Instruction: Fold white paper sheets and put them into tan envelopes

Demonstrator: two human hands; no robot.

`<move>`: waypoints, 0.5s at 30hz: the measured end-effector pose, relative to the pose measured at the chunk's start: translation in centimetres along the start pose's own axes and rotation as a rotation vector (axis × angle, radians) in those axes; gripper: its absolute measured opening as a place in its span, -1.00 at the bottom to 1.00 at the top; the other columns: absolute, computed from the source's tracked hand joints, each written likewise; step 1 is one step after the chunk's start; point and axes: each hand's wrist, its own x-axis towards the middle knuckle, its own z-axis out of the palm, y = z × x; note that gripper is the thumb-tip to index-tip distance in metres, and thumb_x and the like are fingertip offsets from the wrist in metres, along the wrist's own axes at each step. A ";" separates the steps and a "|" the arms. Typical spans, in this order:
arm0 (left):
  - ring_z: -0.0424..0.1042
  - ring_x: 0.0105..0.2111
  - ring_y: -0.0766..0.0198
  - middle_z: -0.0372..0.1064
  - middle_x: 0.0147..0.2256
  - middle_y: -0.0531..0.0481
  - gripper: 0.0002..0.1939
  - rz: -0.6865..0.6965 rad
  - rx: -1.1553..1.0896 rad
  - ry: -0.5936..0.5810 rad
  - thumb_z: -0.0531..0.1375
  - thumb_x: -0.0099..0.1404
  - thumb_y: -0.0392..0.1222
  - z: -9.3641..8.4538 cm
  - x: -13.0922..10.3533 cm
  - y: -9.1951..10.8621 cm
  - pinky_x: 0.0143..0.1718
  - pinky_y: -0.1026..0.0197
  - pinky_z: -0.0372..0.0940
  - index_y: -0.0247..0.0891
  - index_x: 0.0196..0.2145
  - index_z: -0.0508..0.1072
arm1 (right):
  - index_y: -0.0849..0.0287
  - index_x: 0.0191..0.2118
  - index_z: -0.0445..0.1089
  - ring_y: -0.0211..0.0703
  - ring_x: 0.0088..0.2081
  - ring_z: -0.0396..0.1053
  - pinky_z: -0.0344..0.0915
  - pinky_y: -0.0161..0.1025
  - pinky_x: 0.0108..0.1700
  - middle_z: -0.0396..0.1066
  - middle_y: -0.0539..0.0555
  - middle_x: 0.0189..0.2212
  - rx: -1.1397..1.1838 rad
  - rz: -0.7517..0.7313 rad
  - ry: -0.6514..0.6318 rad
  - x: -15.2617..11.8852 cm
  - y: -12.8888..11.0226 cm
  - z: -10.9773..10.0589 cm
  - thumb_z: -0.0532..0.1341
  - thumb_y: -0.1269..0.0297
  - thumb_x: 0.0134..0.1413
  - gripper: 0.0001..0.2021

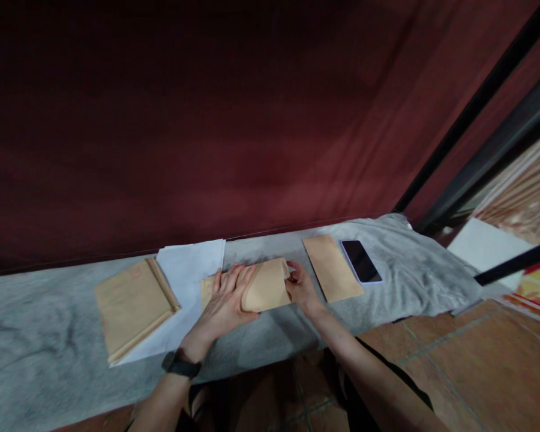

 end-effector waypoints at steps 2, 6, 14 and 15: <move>-0.08 0.38 -0.25 -0.01 0.36 -0.32 0.18 0.009 -0.006 -0.002 0.39 0.05 0.11 -0.1 0.0 0.1 0.34 -0.37 -0.29 -0.18 0.44 -0.15 | 0.15 -0.36 0.47 -0.24 -0.55 0.31 0.19 -0.33 -0.48 0.43 -0.10 -0.59 0.025 0.062 -0.040 -0.2 -0.2 -0.1 0.31 0.32 -0.36 -0.74; -0.16 0.40 -0.22 -0.12 0.40 -0.28 0.02 0.001 -0.064 0.081 0.33 0.19 0.12 -0.7 0.3 0.8 0.34 -0.37 -0.29 -0.11 0.43 -0.11 | 0.15 -0.45 0.46 -0.19 -0.51 0.38 0.25 -0.30 -0.43 0.50 -0.03 -0.55 0.070 0.089 -0.028 -0.3 -0.6 -0.6 0.32 0.31 -0.35 -0.82; 0.28 0.18 0.01 0.23 0.14 -0.19 -0.42 -0.731 -0.826 0.670 0.29 0.26 -0.04 1.2 0.8 4.0 0.17 -0.08 0.27 -0.12 0.18 0.27 | 0.10 -0.41 0.44 -0.15 -0.41 0.45 0.31 -0.29 -0.37 0.54 -0.04 -0.47 0.170 0.086 0.036 -0.4 -0.8 -0.6 0.31 0.32 -0.35 -0.79; 0.36 0.11 0.04 0.29 0.09 -0.17 -0.44 -0.824 -1.041 0.631 0.31 0.24 -0.05 1.5 0.7 4.4 0.11 -0.05 0.33 -0.13 0.15 0.28 | 0.10 -0.39 0.45 -0.14 -0.39 0.46 0.33 -0.28 -0.35 0.55 -0.03 -0.44 0.176 0.085 0.034 -0.6 -0.8 -0.4 0.31 0.32 -0.36 -0.77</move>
